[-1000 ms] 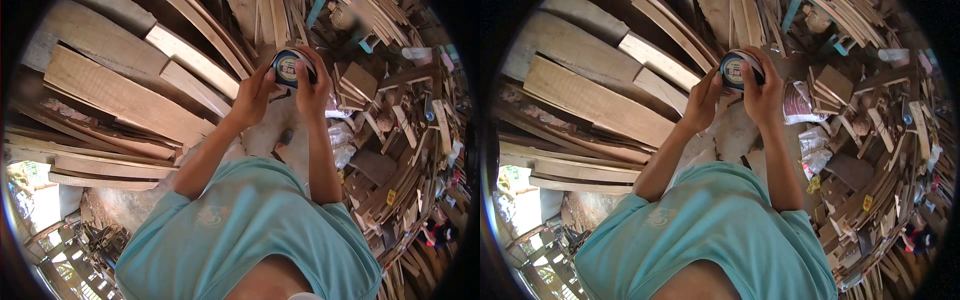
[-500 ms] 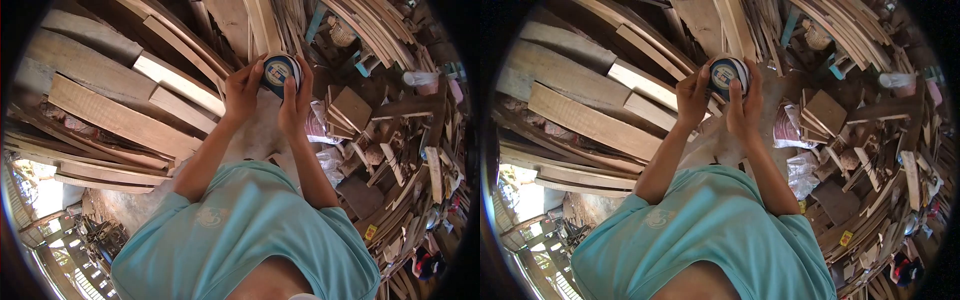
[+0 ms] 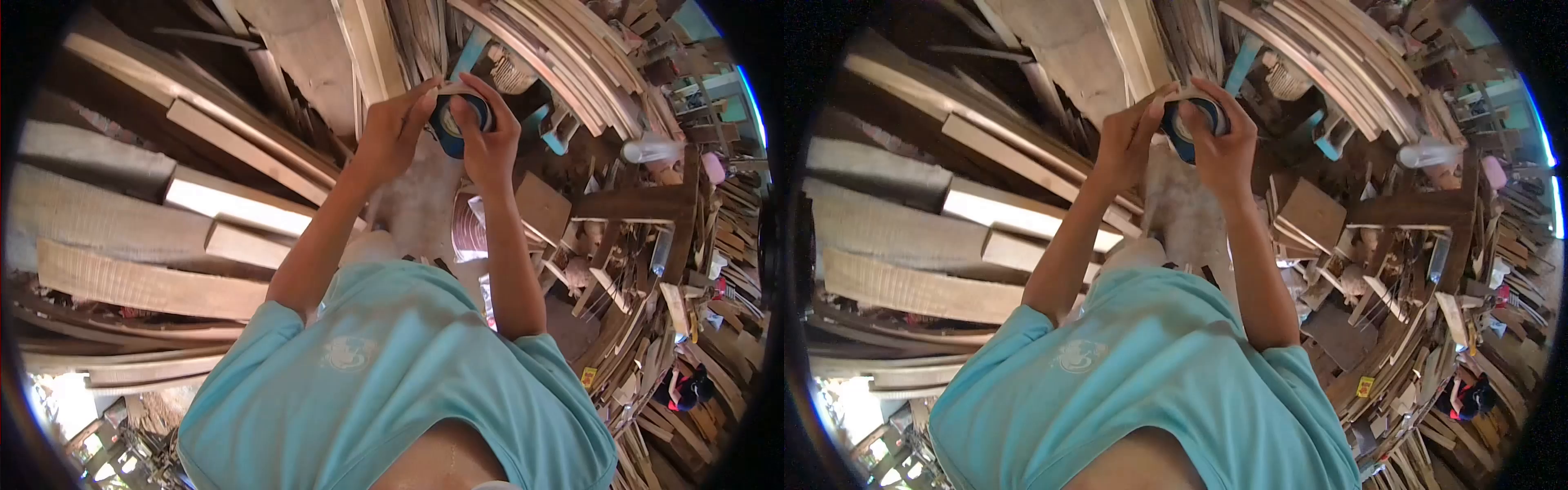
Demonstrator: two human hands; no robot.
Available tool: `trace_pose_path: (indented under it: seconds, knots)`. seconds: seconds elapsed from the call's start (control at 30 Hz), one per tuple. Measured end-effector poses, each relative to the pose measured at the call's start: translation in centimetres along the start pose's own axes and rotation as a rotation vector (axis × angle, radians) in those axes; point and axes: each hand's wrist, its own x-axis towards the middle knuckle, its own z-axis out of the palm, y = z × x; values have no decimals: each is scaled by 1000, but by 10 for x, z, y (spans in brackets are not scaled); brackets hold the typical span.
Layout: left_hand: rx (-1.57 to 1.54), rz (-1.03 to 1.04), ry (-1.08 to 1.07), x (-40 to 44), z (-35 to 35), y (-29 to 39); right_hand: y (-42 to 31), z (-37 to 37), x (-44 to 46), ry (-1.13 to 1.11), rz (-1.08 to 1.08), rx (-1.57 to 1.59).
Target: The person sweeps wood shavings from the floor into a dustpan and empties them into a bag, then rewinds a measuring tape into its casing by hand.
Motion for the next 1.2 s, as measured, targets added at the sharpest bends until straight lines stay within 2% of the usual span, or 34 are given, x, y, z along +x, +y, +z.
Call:
trace_pose_path:
  seconds: [0.17,0.27,0.37,0.5,0.57,0.67,0.77,0.87,0.97,1.13,1.2]
  knots:
    - [-77,-95,-295,47,-37,-45,24,12,50,83,30,-77]
    - [-68,-79,-305,65,-41,-69,22,14,74,83,54,-149]
    - [-162,-175,-426,86,-50,-81,25,14,96,20,67,-170]
    - [72,-234,-471,121,-53,-87,33,10,126,-47,51,-218]
    - [203,-218,-456,138,-49,-85,43,5,142,-72,47,-250]
    - [327,70,-136,160,-31,-116,55,-1,170,-110,27,-287]
    - [507,106,107,178,-11,-133,82,-9,200,-131,-26,-275]
    - [464,-178,102,203,16,-149,103,-22,239,-161,-183,-283]
    - [-131,-583,70,234,49,-161,120,-40,282,-230,-326,-292]
    - [-147,-461,-195,287,90,-176,139,-91,347,-310,-436,-314]
    - [-263,-500,-247,303,108,-181,144,-111,369,-322,-443,-314]
